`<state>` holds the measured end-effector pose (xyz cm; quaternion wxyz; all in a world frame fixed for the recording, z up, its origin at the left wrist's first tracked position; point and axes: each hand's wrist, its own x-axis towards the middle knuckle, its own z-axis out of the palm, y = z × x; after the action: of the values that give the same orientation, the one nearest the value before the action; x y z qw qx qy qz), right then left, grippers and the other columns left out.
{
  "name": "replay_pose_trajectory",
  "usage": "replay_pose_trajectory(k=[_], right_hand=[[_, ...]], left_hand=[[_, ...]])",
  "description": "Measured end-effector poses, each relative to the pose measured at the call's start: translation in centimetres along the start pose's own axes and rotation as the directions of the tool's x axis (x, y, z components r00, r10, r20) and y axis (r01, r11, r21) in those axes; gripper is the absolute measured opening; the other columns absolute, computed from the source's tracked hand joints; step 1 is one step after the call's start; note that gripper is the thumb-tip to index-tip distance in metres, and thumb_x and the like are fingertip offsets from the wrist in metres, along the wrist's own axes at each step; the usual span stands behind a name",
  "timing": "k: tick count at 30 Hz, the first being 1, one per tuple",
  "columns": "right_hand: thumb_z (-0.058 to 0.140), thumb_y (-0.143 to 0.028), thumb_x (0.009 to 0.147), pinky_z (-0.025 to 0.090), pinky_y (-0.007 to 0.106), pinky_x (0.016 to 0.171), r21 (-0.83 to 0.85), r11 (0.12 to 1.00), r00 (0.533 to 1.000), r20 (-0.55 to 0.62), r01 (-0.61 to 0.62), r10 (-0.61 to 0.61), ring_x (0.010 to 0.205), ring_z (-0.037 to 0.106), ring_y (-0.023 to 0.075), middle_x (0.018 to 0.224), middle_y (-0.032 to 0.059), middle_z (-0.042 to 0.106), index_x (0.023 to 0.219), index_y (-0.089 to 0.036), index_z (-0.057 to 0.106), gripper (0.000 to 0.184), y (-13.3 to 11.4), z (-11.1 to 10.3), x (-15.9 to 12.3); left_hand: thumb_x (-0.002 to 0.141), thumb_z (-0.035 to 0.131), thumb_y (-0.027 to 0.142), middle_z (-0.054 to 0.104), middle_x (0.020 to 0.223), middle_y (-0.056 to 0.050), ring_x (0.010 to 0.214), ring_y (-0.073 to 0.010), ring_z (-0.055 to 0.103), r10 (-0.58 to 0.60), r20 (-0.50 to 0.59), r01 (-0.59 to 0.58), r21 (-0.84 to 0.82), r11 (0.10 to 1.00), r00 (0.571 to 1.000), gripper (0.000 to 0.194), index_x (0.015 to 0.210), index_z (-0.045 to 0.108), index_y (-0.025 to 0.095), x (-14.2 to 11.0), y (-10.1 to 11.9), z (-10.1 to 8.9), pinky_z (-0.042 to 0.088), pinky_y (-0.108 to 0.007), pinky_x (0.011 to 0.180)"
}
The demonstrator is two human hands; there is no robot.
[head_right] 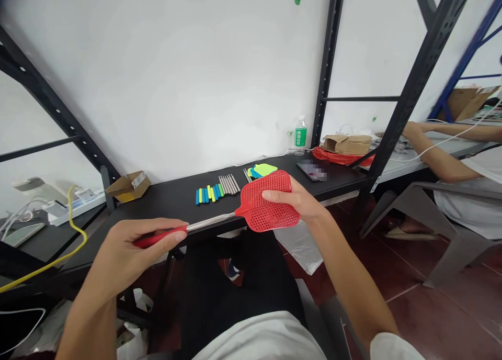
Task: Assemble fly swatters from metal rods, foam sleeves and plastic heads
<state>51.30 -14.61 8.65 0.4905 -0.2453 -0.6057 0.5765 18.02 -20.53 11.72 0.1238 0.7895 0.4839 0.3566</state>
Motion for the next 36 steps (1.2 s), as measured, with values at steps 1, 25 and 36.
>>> replay_pose_trajectory(k=[1, 25, 36], right_hand=[[0.076, -0.034, 0.082, 0.057, 0.027, 0.062, -0.005, 1.0, 1.0, -0.003, 0.007, -0.007, 0.075, 0.071, 0.0195, 0.087, 0.006, 0.075, 0.1, -0.017, 0.072, 0.025, -0.2, 0.3, -0.3], [0.076, -0.041, 0.081, 0.061, 0.032, 0.066, -0.149, 0.985, 0.993, -0.056, 0.091, -0.1, 0.087, 0.072, 0.0256, 0.095, 0.0081, 0.075, 0.106, -0.019, 0.073, 0.033, -2.7, 3.1, -2.7], [0.077, -0.039, 0.08, 0.056, 0.026, 0.053, -0.466, 0.86, 0.968, -0.023, 0.21, -0.249, 0.066, 0.067, 0.0185, 0.078, 0.0038, 0.073, 0.089, -0.021, 0.077, 0.019, -5.0, 2.2, -4.9]], left_hand=[[0.081, 0.072, 0.044, 0.077, 0.079, -0.001, 0.063, -0.0136, 0.067, 0.009, -0.015, -0.008, 0.007, 1.0, 1.0, 0.024, 0.088, 0.08, 0.023, -0.2, 0.3, -0.3, 0.053, -0.019, 0.061], [0.079, 0.074, 0.043, 0.078, 0.078, 0.002, 0.058, -0.0143, 0.068, 0.144, -0.181, -0.141, 0.031, 0.99, 0.973, 0.016, 0.085, 0.08, 0.029, -2.1, 3.0, -0.4, 0.053, -0.02, 0.05], [0.08, 0.07, 0.047, 0.078, 0.087, 0.001, 0.064, -0.0172, 0.07, 0.214, 0.058, -0.221, 0.2, 0.955, 0.975, 0.025, 0.102, 0.078, 0.038, -3.0, 0.7, -3.1, 0.056, -0.021, 0.054]])
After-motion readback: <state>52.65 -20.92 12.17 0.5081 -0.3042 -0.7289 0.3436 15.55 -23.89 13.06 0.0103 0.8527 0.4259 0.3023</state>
